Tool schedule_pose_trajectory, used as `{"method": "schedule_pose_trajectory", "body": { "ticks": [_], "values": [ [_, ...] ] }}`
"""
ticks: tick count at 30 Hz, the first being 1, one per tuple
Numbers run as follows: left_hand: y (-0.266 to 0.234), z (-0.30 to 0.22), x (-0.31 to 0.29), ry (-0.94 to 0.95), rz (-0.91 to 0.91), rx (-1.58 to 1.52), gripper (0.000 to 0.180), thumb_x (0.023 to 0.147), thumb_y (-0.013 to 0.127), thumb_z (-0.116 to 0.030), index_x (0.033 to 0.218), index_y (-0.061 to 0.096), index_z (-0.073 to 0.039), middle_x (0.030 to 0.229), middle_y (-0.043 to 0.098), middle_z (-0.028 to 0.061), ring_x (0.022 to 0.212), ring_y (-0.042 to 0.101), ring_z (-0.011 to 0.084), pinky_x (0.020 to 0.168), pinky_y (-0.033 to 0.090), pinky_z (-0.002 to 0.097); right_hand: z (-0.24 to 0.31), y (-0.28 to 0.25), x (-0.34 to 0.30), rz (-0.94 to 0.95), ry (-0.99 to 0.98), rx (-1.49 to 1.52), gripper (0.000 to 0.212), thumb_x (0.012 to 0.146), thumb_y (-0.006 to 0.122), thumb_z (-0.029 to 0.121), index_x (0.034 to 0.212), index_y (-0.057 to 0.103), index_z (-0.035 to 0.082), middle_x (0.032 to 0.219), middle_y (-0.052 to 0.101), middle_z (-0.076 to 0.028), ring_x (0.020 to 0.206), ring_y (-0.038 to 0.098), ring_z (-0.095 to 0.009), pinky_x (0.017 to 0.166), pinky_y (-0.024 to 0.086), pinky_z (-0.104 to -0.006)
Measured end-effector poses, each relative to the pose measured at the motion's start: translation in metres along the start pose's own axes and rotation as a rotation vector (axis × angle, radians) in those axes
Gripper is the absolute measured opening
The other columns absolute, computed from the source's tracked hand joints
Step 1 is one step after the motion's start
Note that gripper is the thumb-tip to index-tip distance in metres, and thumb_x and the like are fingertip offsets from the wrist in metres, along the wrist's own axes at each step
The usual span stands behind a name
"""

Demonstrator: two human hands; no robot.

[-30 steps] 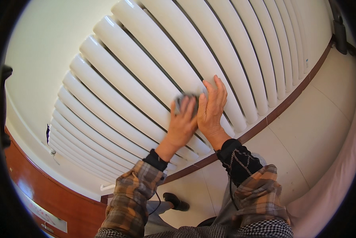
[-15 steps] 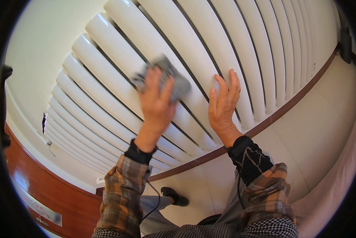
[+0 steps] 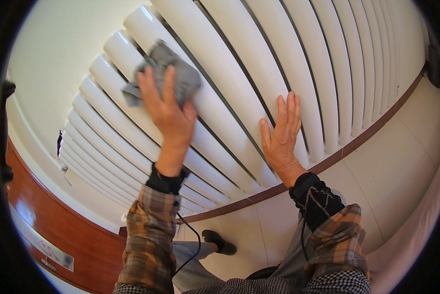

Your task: The person kneels and wipes a white radiator with a gray cloth, then stands and wipes a wooden door with a glass panel. The person uses the cloth to clean both surfaces thoroughly.

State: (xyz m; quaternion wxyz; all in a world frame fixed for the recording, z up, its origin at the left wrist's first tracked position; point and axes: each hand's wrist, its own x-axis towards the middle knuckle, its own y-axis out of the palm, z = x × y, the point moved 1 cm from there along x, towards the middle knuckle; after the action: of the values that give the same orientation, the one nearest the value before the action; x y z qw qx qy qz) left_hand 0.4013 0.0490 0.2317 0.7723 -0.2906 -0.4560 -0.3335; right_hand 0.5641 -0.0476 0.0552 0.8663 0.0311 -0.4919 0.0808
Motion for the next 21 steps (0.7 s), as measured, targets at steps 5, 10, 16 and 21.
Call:
{"method": "schedule_pose_trajectory", "body": {
  "ticks": [5,10,16,21],
  "values": [
    [-0.01,-0.036,-0.1,0.265,0.299,-0.187,0.052,0.085,0.065,-0.003,0.134,0.068,-0.02,0.15,0.049,0.0236,0.136,0.051,0.0483,0.112,0.04,0.0606,0.0,0.0,0.0,0.002,-0.03,0.003,0.068,0.097,0.062,0.01,0.157,0.032,-0.001,0.165,0.022,-0.029,0.153,0.02,-0.049,0.12,0.021,-0.0591],
    [-0.036,0.004,-0.074,0.323,0.338,-0.026,0.057,0.082,0.068,-0.004,0.136,0.066,-0.021,0.156,0.046,0.0218,0.139,0.051,0.0438,0.115,0.028,0.0662,0.0,-0.001,-0.001,0.016,-0.036,-0.017,0.066,0.097,0.062,0.009,0.156,0.033,0.0,0.165,0.023,-0.028,0.152,0.022,-0.049,0.12,0.023,-0.0585],
    [-0.029,0.034,0.01,0.038,0.113,0.073,0.075,0.064,0.077,0.001,0.137,0.062,-0.012,0.151,0.048,0.0242,0.144,0.042,0.0448,0.115,0.029,0.064,0.0,0.0,0.001,-0.017,-0.017,-0.015,0.066,0.098,0.061,0.009,0.157,0.032,0.0,0.165,0.023,-0.028,0.153,0.02,-0.048,0.12,0.021,-0.0582],
    [-0.031,0.004,-0.067,0.274,0.326,-0.154,0.062,0.062,0.085,-0.008,0.12,0.065,-0.013,0.145,0.053,0.0216,0.142,0.047,0.043,0.112,0.033,0.0683,-0.001,0.0,0.002,-0.002,-0.034,-0.048,0.065,0.099,0.059,0.01,0.157,0.031,-0.001,0.164,0.023,-0.028,0.151,0.023,-0.047,0.12,0.021,-0.0578]
  ]
}}
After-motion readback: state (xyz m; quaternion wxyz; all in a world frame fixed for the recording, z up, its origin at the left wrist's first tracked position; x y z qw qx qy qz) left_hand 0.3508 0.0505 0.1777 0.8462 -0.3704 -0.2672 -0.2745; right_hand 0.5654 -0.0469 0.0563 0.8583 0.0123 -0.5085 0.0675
